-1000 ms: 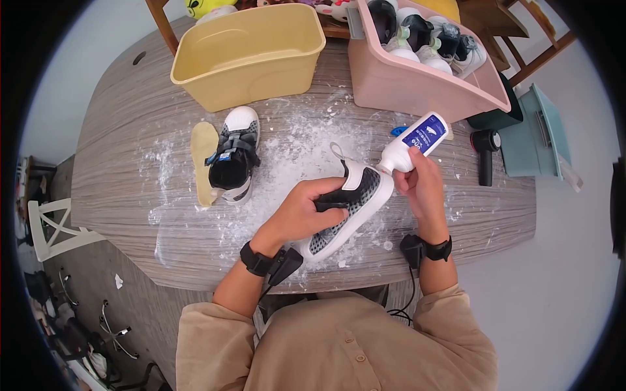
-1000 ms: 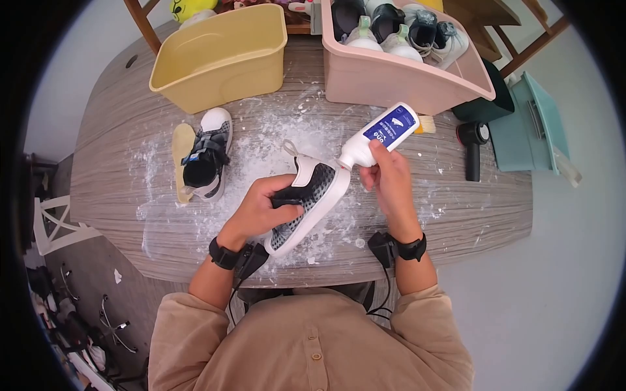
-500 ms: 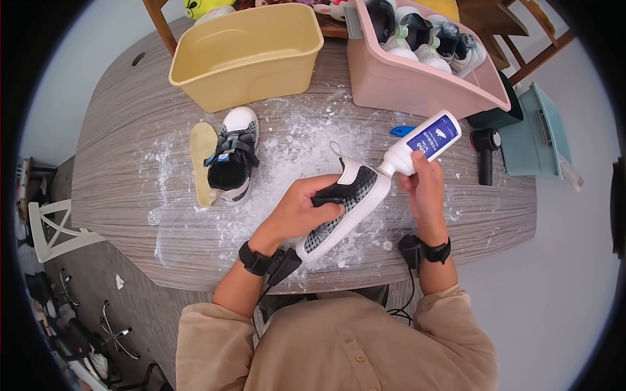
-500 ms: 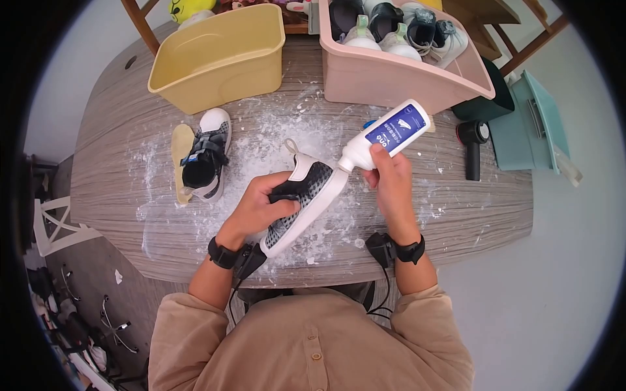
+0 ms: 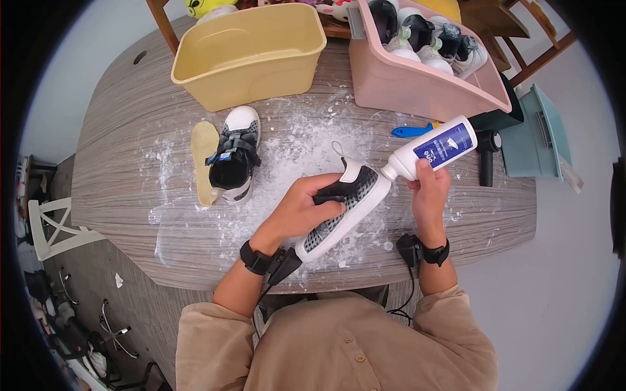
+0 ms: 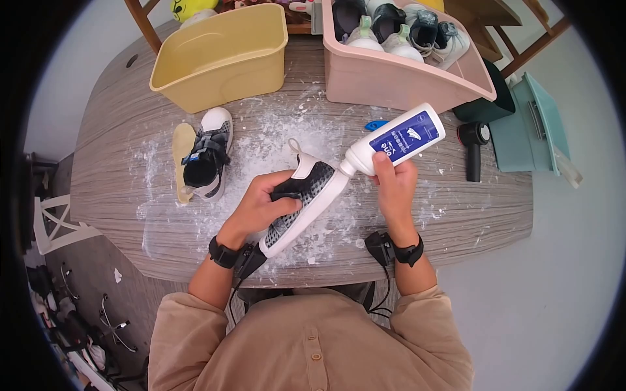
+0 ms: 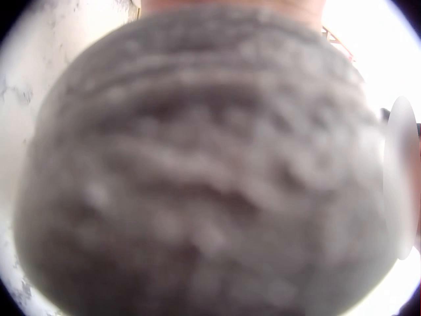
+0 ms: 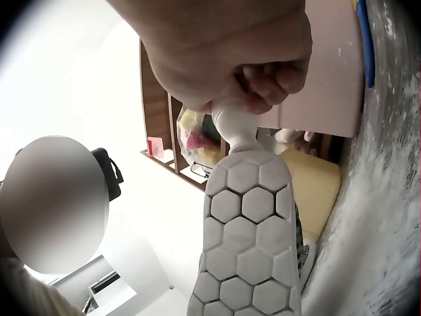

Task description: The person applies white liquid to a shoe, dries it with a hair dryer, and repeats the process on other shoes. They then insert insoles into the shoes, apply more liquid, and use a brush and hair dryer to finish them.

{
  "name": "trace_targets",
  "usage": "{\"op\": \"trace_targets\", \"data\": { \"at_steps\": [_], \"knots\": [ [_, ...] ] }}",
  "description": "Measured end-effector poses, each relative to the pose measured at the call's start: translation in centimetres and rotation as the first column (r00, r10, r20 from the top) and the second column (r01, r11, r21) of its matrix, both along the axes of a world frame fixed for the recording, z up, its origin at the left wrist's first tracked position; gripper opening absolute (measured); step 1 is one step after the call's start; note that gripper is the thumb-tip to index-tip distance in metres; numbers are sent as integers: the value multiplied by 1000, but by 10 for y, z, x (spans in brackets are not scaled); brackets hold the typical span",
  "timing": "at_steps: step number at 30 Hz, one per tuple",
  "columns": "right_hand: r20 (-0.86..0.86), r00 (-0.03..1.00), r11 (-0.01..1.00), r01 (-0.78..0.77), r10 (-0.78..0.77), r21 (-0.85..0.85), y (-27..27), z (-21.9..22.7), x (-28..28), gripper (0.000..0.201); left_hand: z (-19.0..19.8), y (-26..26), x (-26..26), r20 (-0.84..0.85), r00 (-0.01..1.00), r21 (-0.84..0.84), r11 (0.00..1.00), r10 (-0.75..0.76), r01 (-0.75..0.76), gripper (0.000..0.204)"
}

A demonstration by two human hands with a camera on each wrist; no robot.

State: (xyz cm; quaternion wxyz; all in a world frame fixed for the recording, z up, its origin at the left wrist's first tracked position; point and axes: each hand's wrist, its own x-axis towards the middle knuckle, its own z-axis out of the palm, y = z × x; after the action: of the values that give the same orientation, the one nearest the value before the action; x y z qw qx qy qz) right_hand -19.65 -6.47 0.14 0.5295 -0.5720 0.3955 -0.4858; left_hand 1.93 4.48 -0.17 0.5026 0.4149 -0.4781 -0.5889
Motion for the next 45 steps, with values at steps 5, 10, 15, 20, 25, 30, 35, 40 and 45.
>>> {"op": "trace_targets", "data": {
  "at_steps": [5,10,15,20,25,30,35,40,45],
  "knots": [
    [-98,995,997,-6,-2,-82,4,-5,-4,31,-5,-2,-3,-21,998,3,999,52,-52,42],
    [-169,985,982,-15,-18,-188,12,6,2,26,-9,-4,-3,-39,998,17,998,56,-56,40],
    [-201,980,954,-71,11,-290,15,6,2,19,-10,-4,-3,-64,994,21,996,91,-89,38],
    [-246,967,935,-145,64,-323,21,9,1,20,-13,-5,-2,-118,986,58,992,118,-112,35],
    [-237,962,911,-216,137,-351,23,1,1,32,-15,-6,0,-150,977,99,985,152,-139,35],
    [-227,936,895,-330,269,-302,28,11,4,40,-17,-6,0,-155,974,114,982,165,-149,38],
    [-308,884,868,-431,352,-245,26,21,6,36,-14,-7,-3,-203,957,116,975,209,-188,34],
    [-444,805,798,-538,393,-270,24,21,5,40,-16,-8,-3,-230,947,122,972,226,-202,34],
    [-391,769,808,-581,506,-96,31,31,8,40,-18,-9,-2,-239,942,135,969,235,-208,34]
  ]
}}
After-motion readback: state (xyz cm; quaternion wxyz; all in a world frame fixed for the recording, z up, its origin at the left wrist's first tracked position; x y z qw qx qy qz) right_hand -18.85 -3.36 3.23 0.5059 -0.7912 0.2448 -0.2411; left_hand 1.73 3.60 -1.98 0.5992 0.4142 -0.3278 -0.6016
